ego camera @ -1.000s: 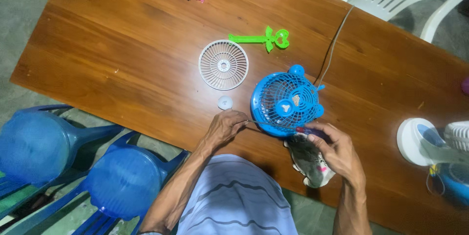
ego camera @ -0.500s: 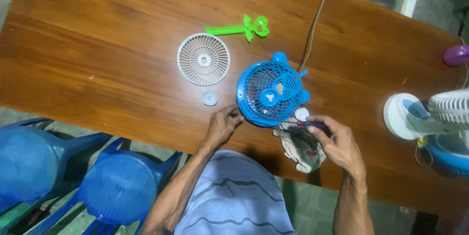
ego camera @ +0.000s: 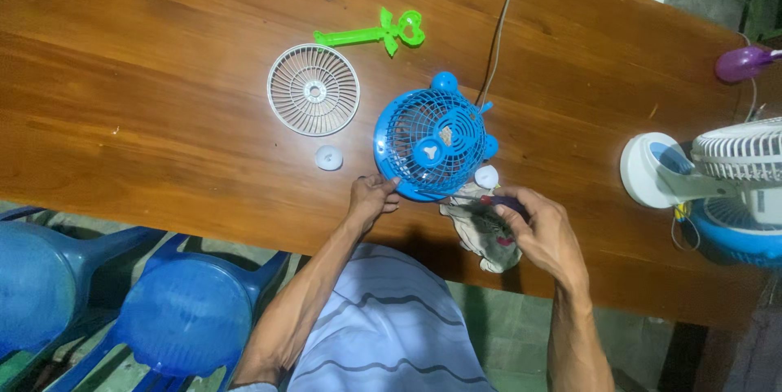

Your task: The person assembles a small blue fan on a wooden table. They attach the fan blades to the motor, place the front grille, and secure it with a screwdriver. The person then attaches the rear grille and tightens the screws.

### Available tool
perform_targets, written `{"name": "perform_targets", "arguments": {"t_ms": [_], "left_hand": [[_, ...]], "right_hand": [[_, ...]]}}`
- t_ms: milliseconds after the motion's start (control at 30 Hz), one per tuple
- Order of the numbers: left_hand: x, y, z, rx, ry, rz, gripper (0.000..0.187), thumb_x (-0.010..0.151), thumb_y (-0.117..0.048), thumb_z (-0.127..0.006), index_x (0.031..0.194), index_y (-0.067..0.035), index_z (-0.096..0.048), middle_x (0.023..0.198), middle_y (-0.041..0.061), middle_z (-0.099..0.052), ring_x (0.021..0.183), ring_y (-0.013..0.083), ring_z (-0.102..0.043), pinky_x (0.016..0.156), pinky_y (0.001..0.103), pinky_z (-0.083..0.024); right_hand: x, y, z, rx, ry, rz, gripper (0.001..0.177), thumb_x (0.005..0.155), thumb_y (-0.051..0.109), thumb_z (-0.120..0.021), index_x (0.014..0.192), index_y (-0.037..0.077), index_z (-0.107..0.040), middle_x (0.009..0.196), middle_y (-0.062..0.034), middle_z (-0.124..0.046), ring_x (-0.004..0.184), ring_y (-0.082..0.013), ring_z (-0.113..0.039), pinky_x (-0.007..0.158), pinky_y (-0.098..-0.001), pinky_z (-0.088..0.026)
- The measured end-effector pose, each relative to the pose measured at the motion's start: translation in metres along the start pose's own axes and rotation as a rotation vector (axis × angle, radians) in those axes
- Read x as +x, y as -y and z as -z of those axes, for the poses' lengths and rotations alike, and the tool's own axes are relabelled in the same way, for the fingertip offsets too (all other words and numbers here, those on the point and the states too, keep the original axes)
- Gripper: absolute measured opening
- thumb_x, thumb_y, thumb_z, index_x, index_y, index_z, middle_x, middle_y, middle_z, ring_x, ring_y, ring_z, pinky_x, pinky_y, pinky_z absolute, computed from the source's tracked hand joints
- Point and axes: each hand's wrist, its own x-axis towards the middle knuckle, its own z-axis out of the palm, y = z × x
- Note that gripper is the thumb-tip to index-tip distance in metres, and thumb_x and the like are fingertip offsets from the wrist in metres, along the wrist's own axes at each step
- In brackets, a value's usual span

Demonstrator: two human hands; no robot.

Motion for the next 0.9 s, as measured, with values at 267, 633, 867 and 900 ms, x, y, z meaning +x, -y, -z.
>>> {"name": "perform_targets", "arguments": {"t_ms": [267, 633, 867, 900], "left_hand": [[0.004, 0.001, 0.001, -0.014, -0.02, 0.008, 0.028, 0.093, -0.021, -0.075, 0.095, 0.006, -0.071, 0.084, 0.011, -0.073, 0.067, 0.0158, -0.069, 0.061, 0.028, -0.061], [0.0, -0.005, 0.003, 0.015, -0.001, 0.009, 0.028, 0.093, -0.023, -0.073, 0.098, 0.004, -0.071, 0.086, 0.011, -0.073, 0.068, 0.0166, -0.069, 0.062, 0.028, -0.061], [0.008, -0.002, 0.01, -0.023, 0.014, 0.022, 0.038, 0.098, -0.033, -0.068, 0.102, 0.004, -0.071, 0.092, 0.011, -0.07, 0.072, 0.0187, -0.07, 0.063, 0.03, -0.06], [0.009, -0.002, 0.011, -0.036, 0.011, 0.025, 0.038, 0.097, -0.033, -0.067, 0.103, 0.004, -0.071, 0.093, 0.011, -0.07, 0.073, 0.0187, -0.07, 0.063, 0.03, -0.061]], "right_hand": [[0.005, 0.004, -0.008, -0.028, 0.005, 0.054, 0.03, 0.09, 0.021, -0.069, 0.116, 0.006, -0.073, 0.107, -0.0162, -0.076, 0.096, -0.0292, -0.074, 0.082, -0.0411, -0.056], [0.009, 0.015, -0.011, -0.072, 0.033, 0.1, 0.027, 0.092, 0.019, -0.067, 0.115, 0.006, -0.072, 0.105, -0.0159, -0.075, 0.097, -0.032, -0.072, 0.083, -0.0424, -0.055], [0.013, 0.025, -0.014, -0.141, 0.048, 0.199, 0.027, 0.09, 0.015, -0.068, 0.115, 0.005, -0.071, 0.105, -0.0162, -0.074, 0.098, -0.0355, -0.07, 0.083, -0.0438, -0.054], [0.014, 0.027, -0.014, -0.155, 0.059, 0.207, 0.027, 0.09, 0.015, -0.069, 0.115, 0.006, -0.07, 0.105, -0.0164, -0.073, 0.098, -0.0361, -0.07, 0.082, -0.0439, -0.054]]}}
